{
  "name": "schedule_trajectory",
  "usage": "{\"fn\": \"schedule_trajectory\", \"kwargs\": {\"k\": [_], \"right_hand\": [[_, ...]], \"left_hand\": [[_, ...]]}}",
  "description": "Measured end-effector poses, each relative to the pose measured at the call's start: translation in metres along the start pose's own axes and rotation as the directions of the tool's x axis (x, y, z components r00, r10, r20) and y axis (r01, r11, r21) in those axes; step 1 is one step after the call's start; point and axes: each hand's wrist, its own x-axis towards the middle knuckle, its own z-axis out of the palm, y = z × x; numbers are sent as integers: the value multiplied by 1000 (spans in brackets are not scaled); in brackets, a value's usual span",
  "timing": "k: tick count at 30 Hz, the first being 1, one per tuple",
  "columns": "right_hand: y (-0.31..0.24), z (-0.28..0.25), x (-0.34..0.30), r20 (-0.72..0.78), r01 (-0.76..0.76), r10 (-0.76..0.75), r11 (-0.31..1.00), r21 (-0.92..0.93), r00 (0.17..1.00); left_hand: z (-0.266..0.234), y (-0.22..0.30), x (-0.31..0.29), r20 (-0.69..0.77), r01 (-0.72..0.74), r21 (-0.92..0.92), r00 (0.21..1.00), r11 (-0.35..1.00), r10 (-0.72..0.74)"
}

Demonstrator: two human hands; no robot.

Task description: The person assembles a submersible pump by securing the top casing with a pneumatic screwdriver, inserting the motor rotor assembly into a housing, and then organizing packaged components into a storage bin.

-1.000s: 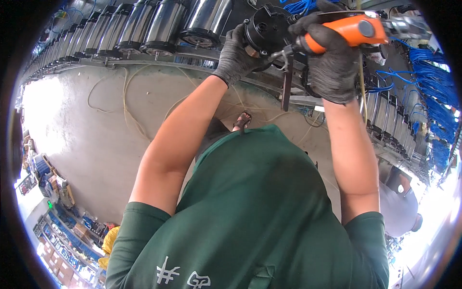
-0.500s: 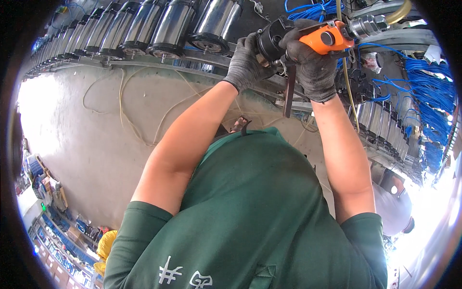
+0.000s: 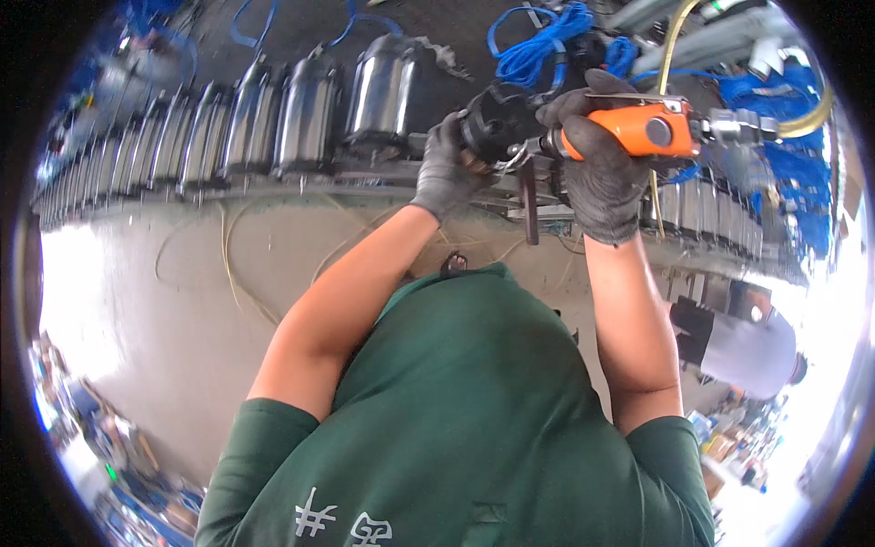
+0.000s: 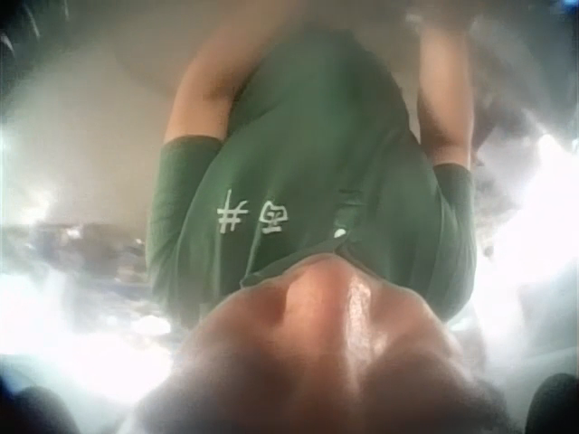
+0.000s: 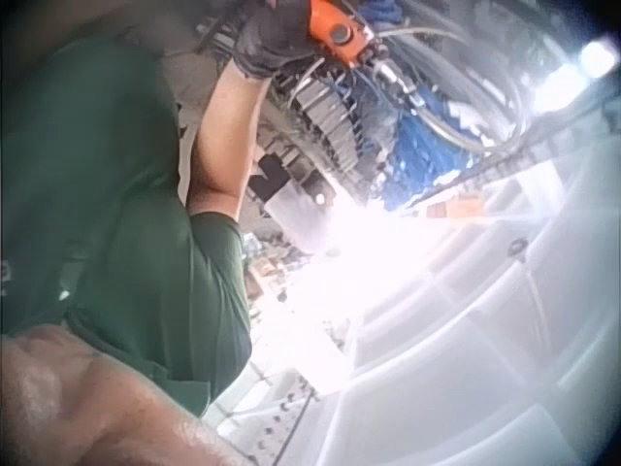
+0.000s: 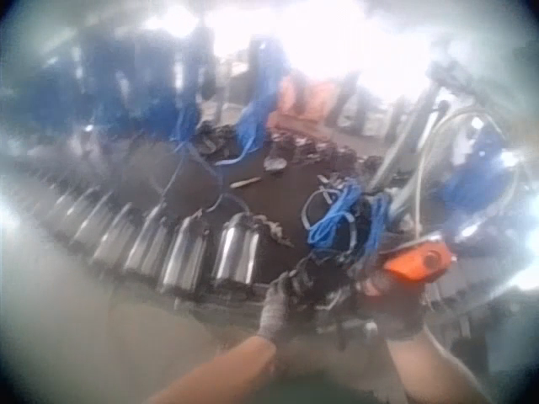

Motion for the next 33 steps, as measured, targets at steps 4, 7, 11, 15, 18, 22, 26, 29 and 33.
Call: {"fn": "schedule_trajectory", "kwargs": {"k": [4,7,11,15,18,22,26,29,33], "right_hand": [[-46,-11,-22,-137,-38,25,995,-94,990],[-47,-45,-80,-346,-231,183,967,-103,920],[-29,-77,-171,-595,-188,146,982,-8,790],[-48,-100,-194,-679,-193,60,973,-123,731],[-67,-131,-211,-746,-130,93,991,8,659],[-89,-166,-228,-788,-43,99,995,91,608],[-104,-199,-230,-794,30,104,988,152,599],[-114,-214,-228,-785,95,101,975,200,611],[-145,-240,-192,-694,24,30,997,68,719]], "left_hand": [[-36,50,-8,-173,-151,28,973,988,153],[-68,147,3,-31,-762,-68,647,644,762],[-28,249,-12,260,-983,-137,86,125,962],[45,271,-30,509,-996,-92,-53,-7,859],[85,296,-48,521,-943,-304,-44,137,852],[136,326,-71,508,-912,-376,-52,166,860],[180,346,-82,303,-916,-366,51,166,952],[170,356,-77,224,-931,-305,133,199,966],[149,293,-52,315,-705,-374,515,603,797]]}}
